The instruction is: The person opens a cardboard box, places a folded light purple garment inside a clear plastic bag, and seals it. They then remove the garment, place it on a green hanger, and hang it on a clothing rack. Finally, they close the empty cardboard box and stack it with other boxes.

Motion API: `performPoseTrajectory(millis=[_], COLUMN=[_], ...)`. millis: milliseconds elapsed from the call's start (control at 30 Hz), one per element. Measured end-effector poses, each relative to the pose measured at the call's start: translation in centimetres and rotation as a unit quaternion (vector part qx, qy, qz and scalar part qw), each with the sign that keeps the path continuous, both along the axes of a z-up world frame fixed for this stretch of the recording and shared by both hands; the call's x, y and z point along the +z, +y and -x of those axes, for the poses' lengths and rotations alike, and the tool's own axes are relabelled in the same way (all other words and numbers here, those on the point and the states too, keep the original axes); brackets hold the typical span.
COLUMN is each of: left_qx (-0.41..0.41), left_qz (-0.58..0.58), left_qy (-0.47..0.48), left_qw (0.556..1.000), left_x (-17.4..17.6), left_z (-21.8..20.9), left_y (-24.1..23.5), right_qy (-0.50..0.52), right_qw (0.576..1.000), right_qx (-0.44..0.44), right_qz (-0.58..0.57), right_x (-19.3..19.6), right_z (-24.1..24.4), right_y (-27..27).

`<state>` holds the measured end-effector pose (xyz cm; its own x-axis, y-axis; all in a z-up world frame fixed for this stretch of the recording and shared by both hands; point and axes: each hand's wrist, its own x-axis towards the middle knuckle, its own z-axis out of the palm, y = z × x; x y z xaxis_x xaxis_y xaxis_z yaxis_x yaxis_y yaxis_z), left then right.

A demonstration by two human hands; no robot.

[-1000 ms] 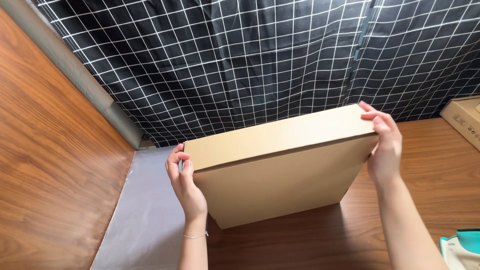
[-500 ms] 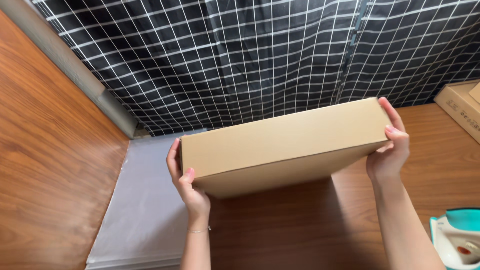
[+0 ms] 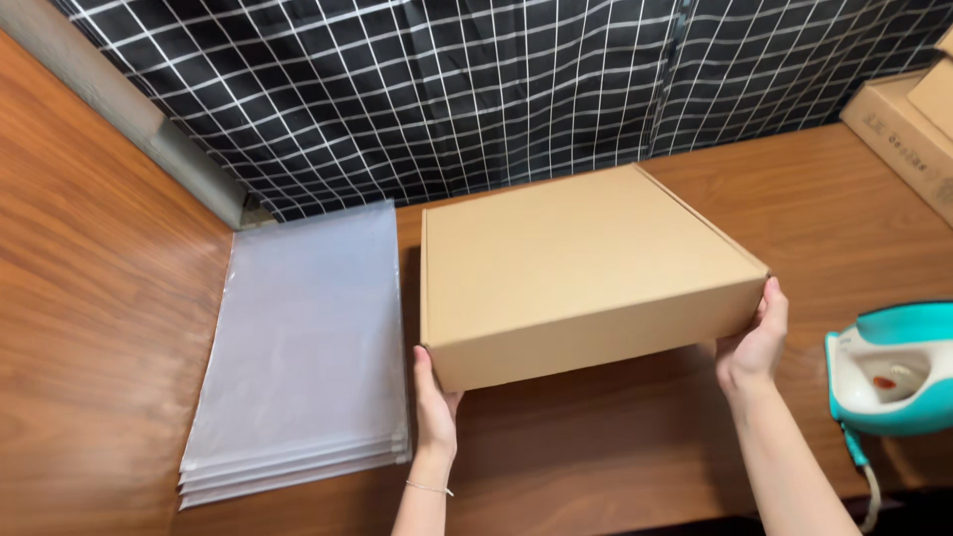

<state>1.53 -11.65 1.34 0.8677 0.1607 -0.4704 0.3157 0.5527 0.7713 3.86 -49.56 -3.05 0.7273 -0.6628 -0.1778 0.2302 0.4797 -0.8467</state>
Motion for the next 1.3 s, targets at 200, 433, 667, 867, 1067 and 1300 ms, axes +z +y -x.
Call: performPoseTrajectory(millis=[200, 433, 667, 867, 1067, 1300], left_qx=[-0.166, -0.154, -0.152, -0.101, -0.001, 0.156], left_qz=[-0.133, -0.102, -0.159, -0.211, -0.148, -0.075], left_qy=[0.113, 0.108, 0.063, -0.017, 0.019, 0.113], left_qw=[0.971, 0.977, 0.973, 0.972, 0.989, 0.978], left_x=[-3.6, -3.3, -4.1, -4.8, -1.5, 0.9], left_z=[4.5, 10.7, 15.2, 18.6, 24.4, 33.6], left_y=[2.3, 3.7, 4.9, 6.2, 8.3, 9.9], right_qy=[0.127, 0.138, 0.106, 0.135, 0.106, 0.091], right_qw=[0.992, 0.988, 0.993, 0.99, 0.986, 0.954], right_qx=[0.013, 0.037, 0.018, 0.031, 0.122, 0.276], right_qz=[-0.017, 0.057, 0.052, 0.021, 0.038, 0.069], right_x=[-9.8, -10.0, -10.9, -10.2, -3.3, -2.1], right_z=[7.1, 13.0, 17.5, 20.3, 19.4, 16.1], right_y=[-1.4, -0.9, -0.3, 0.0, 5.6, 10.5])
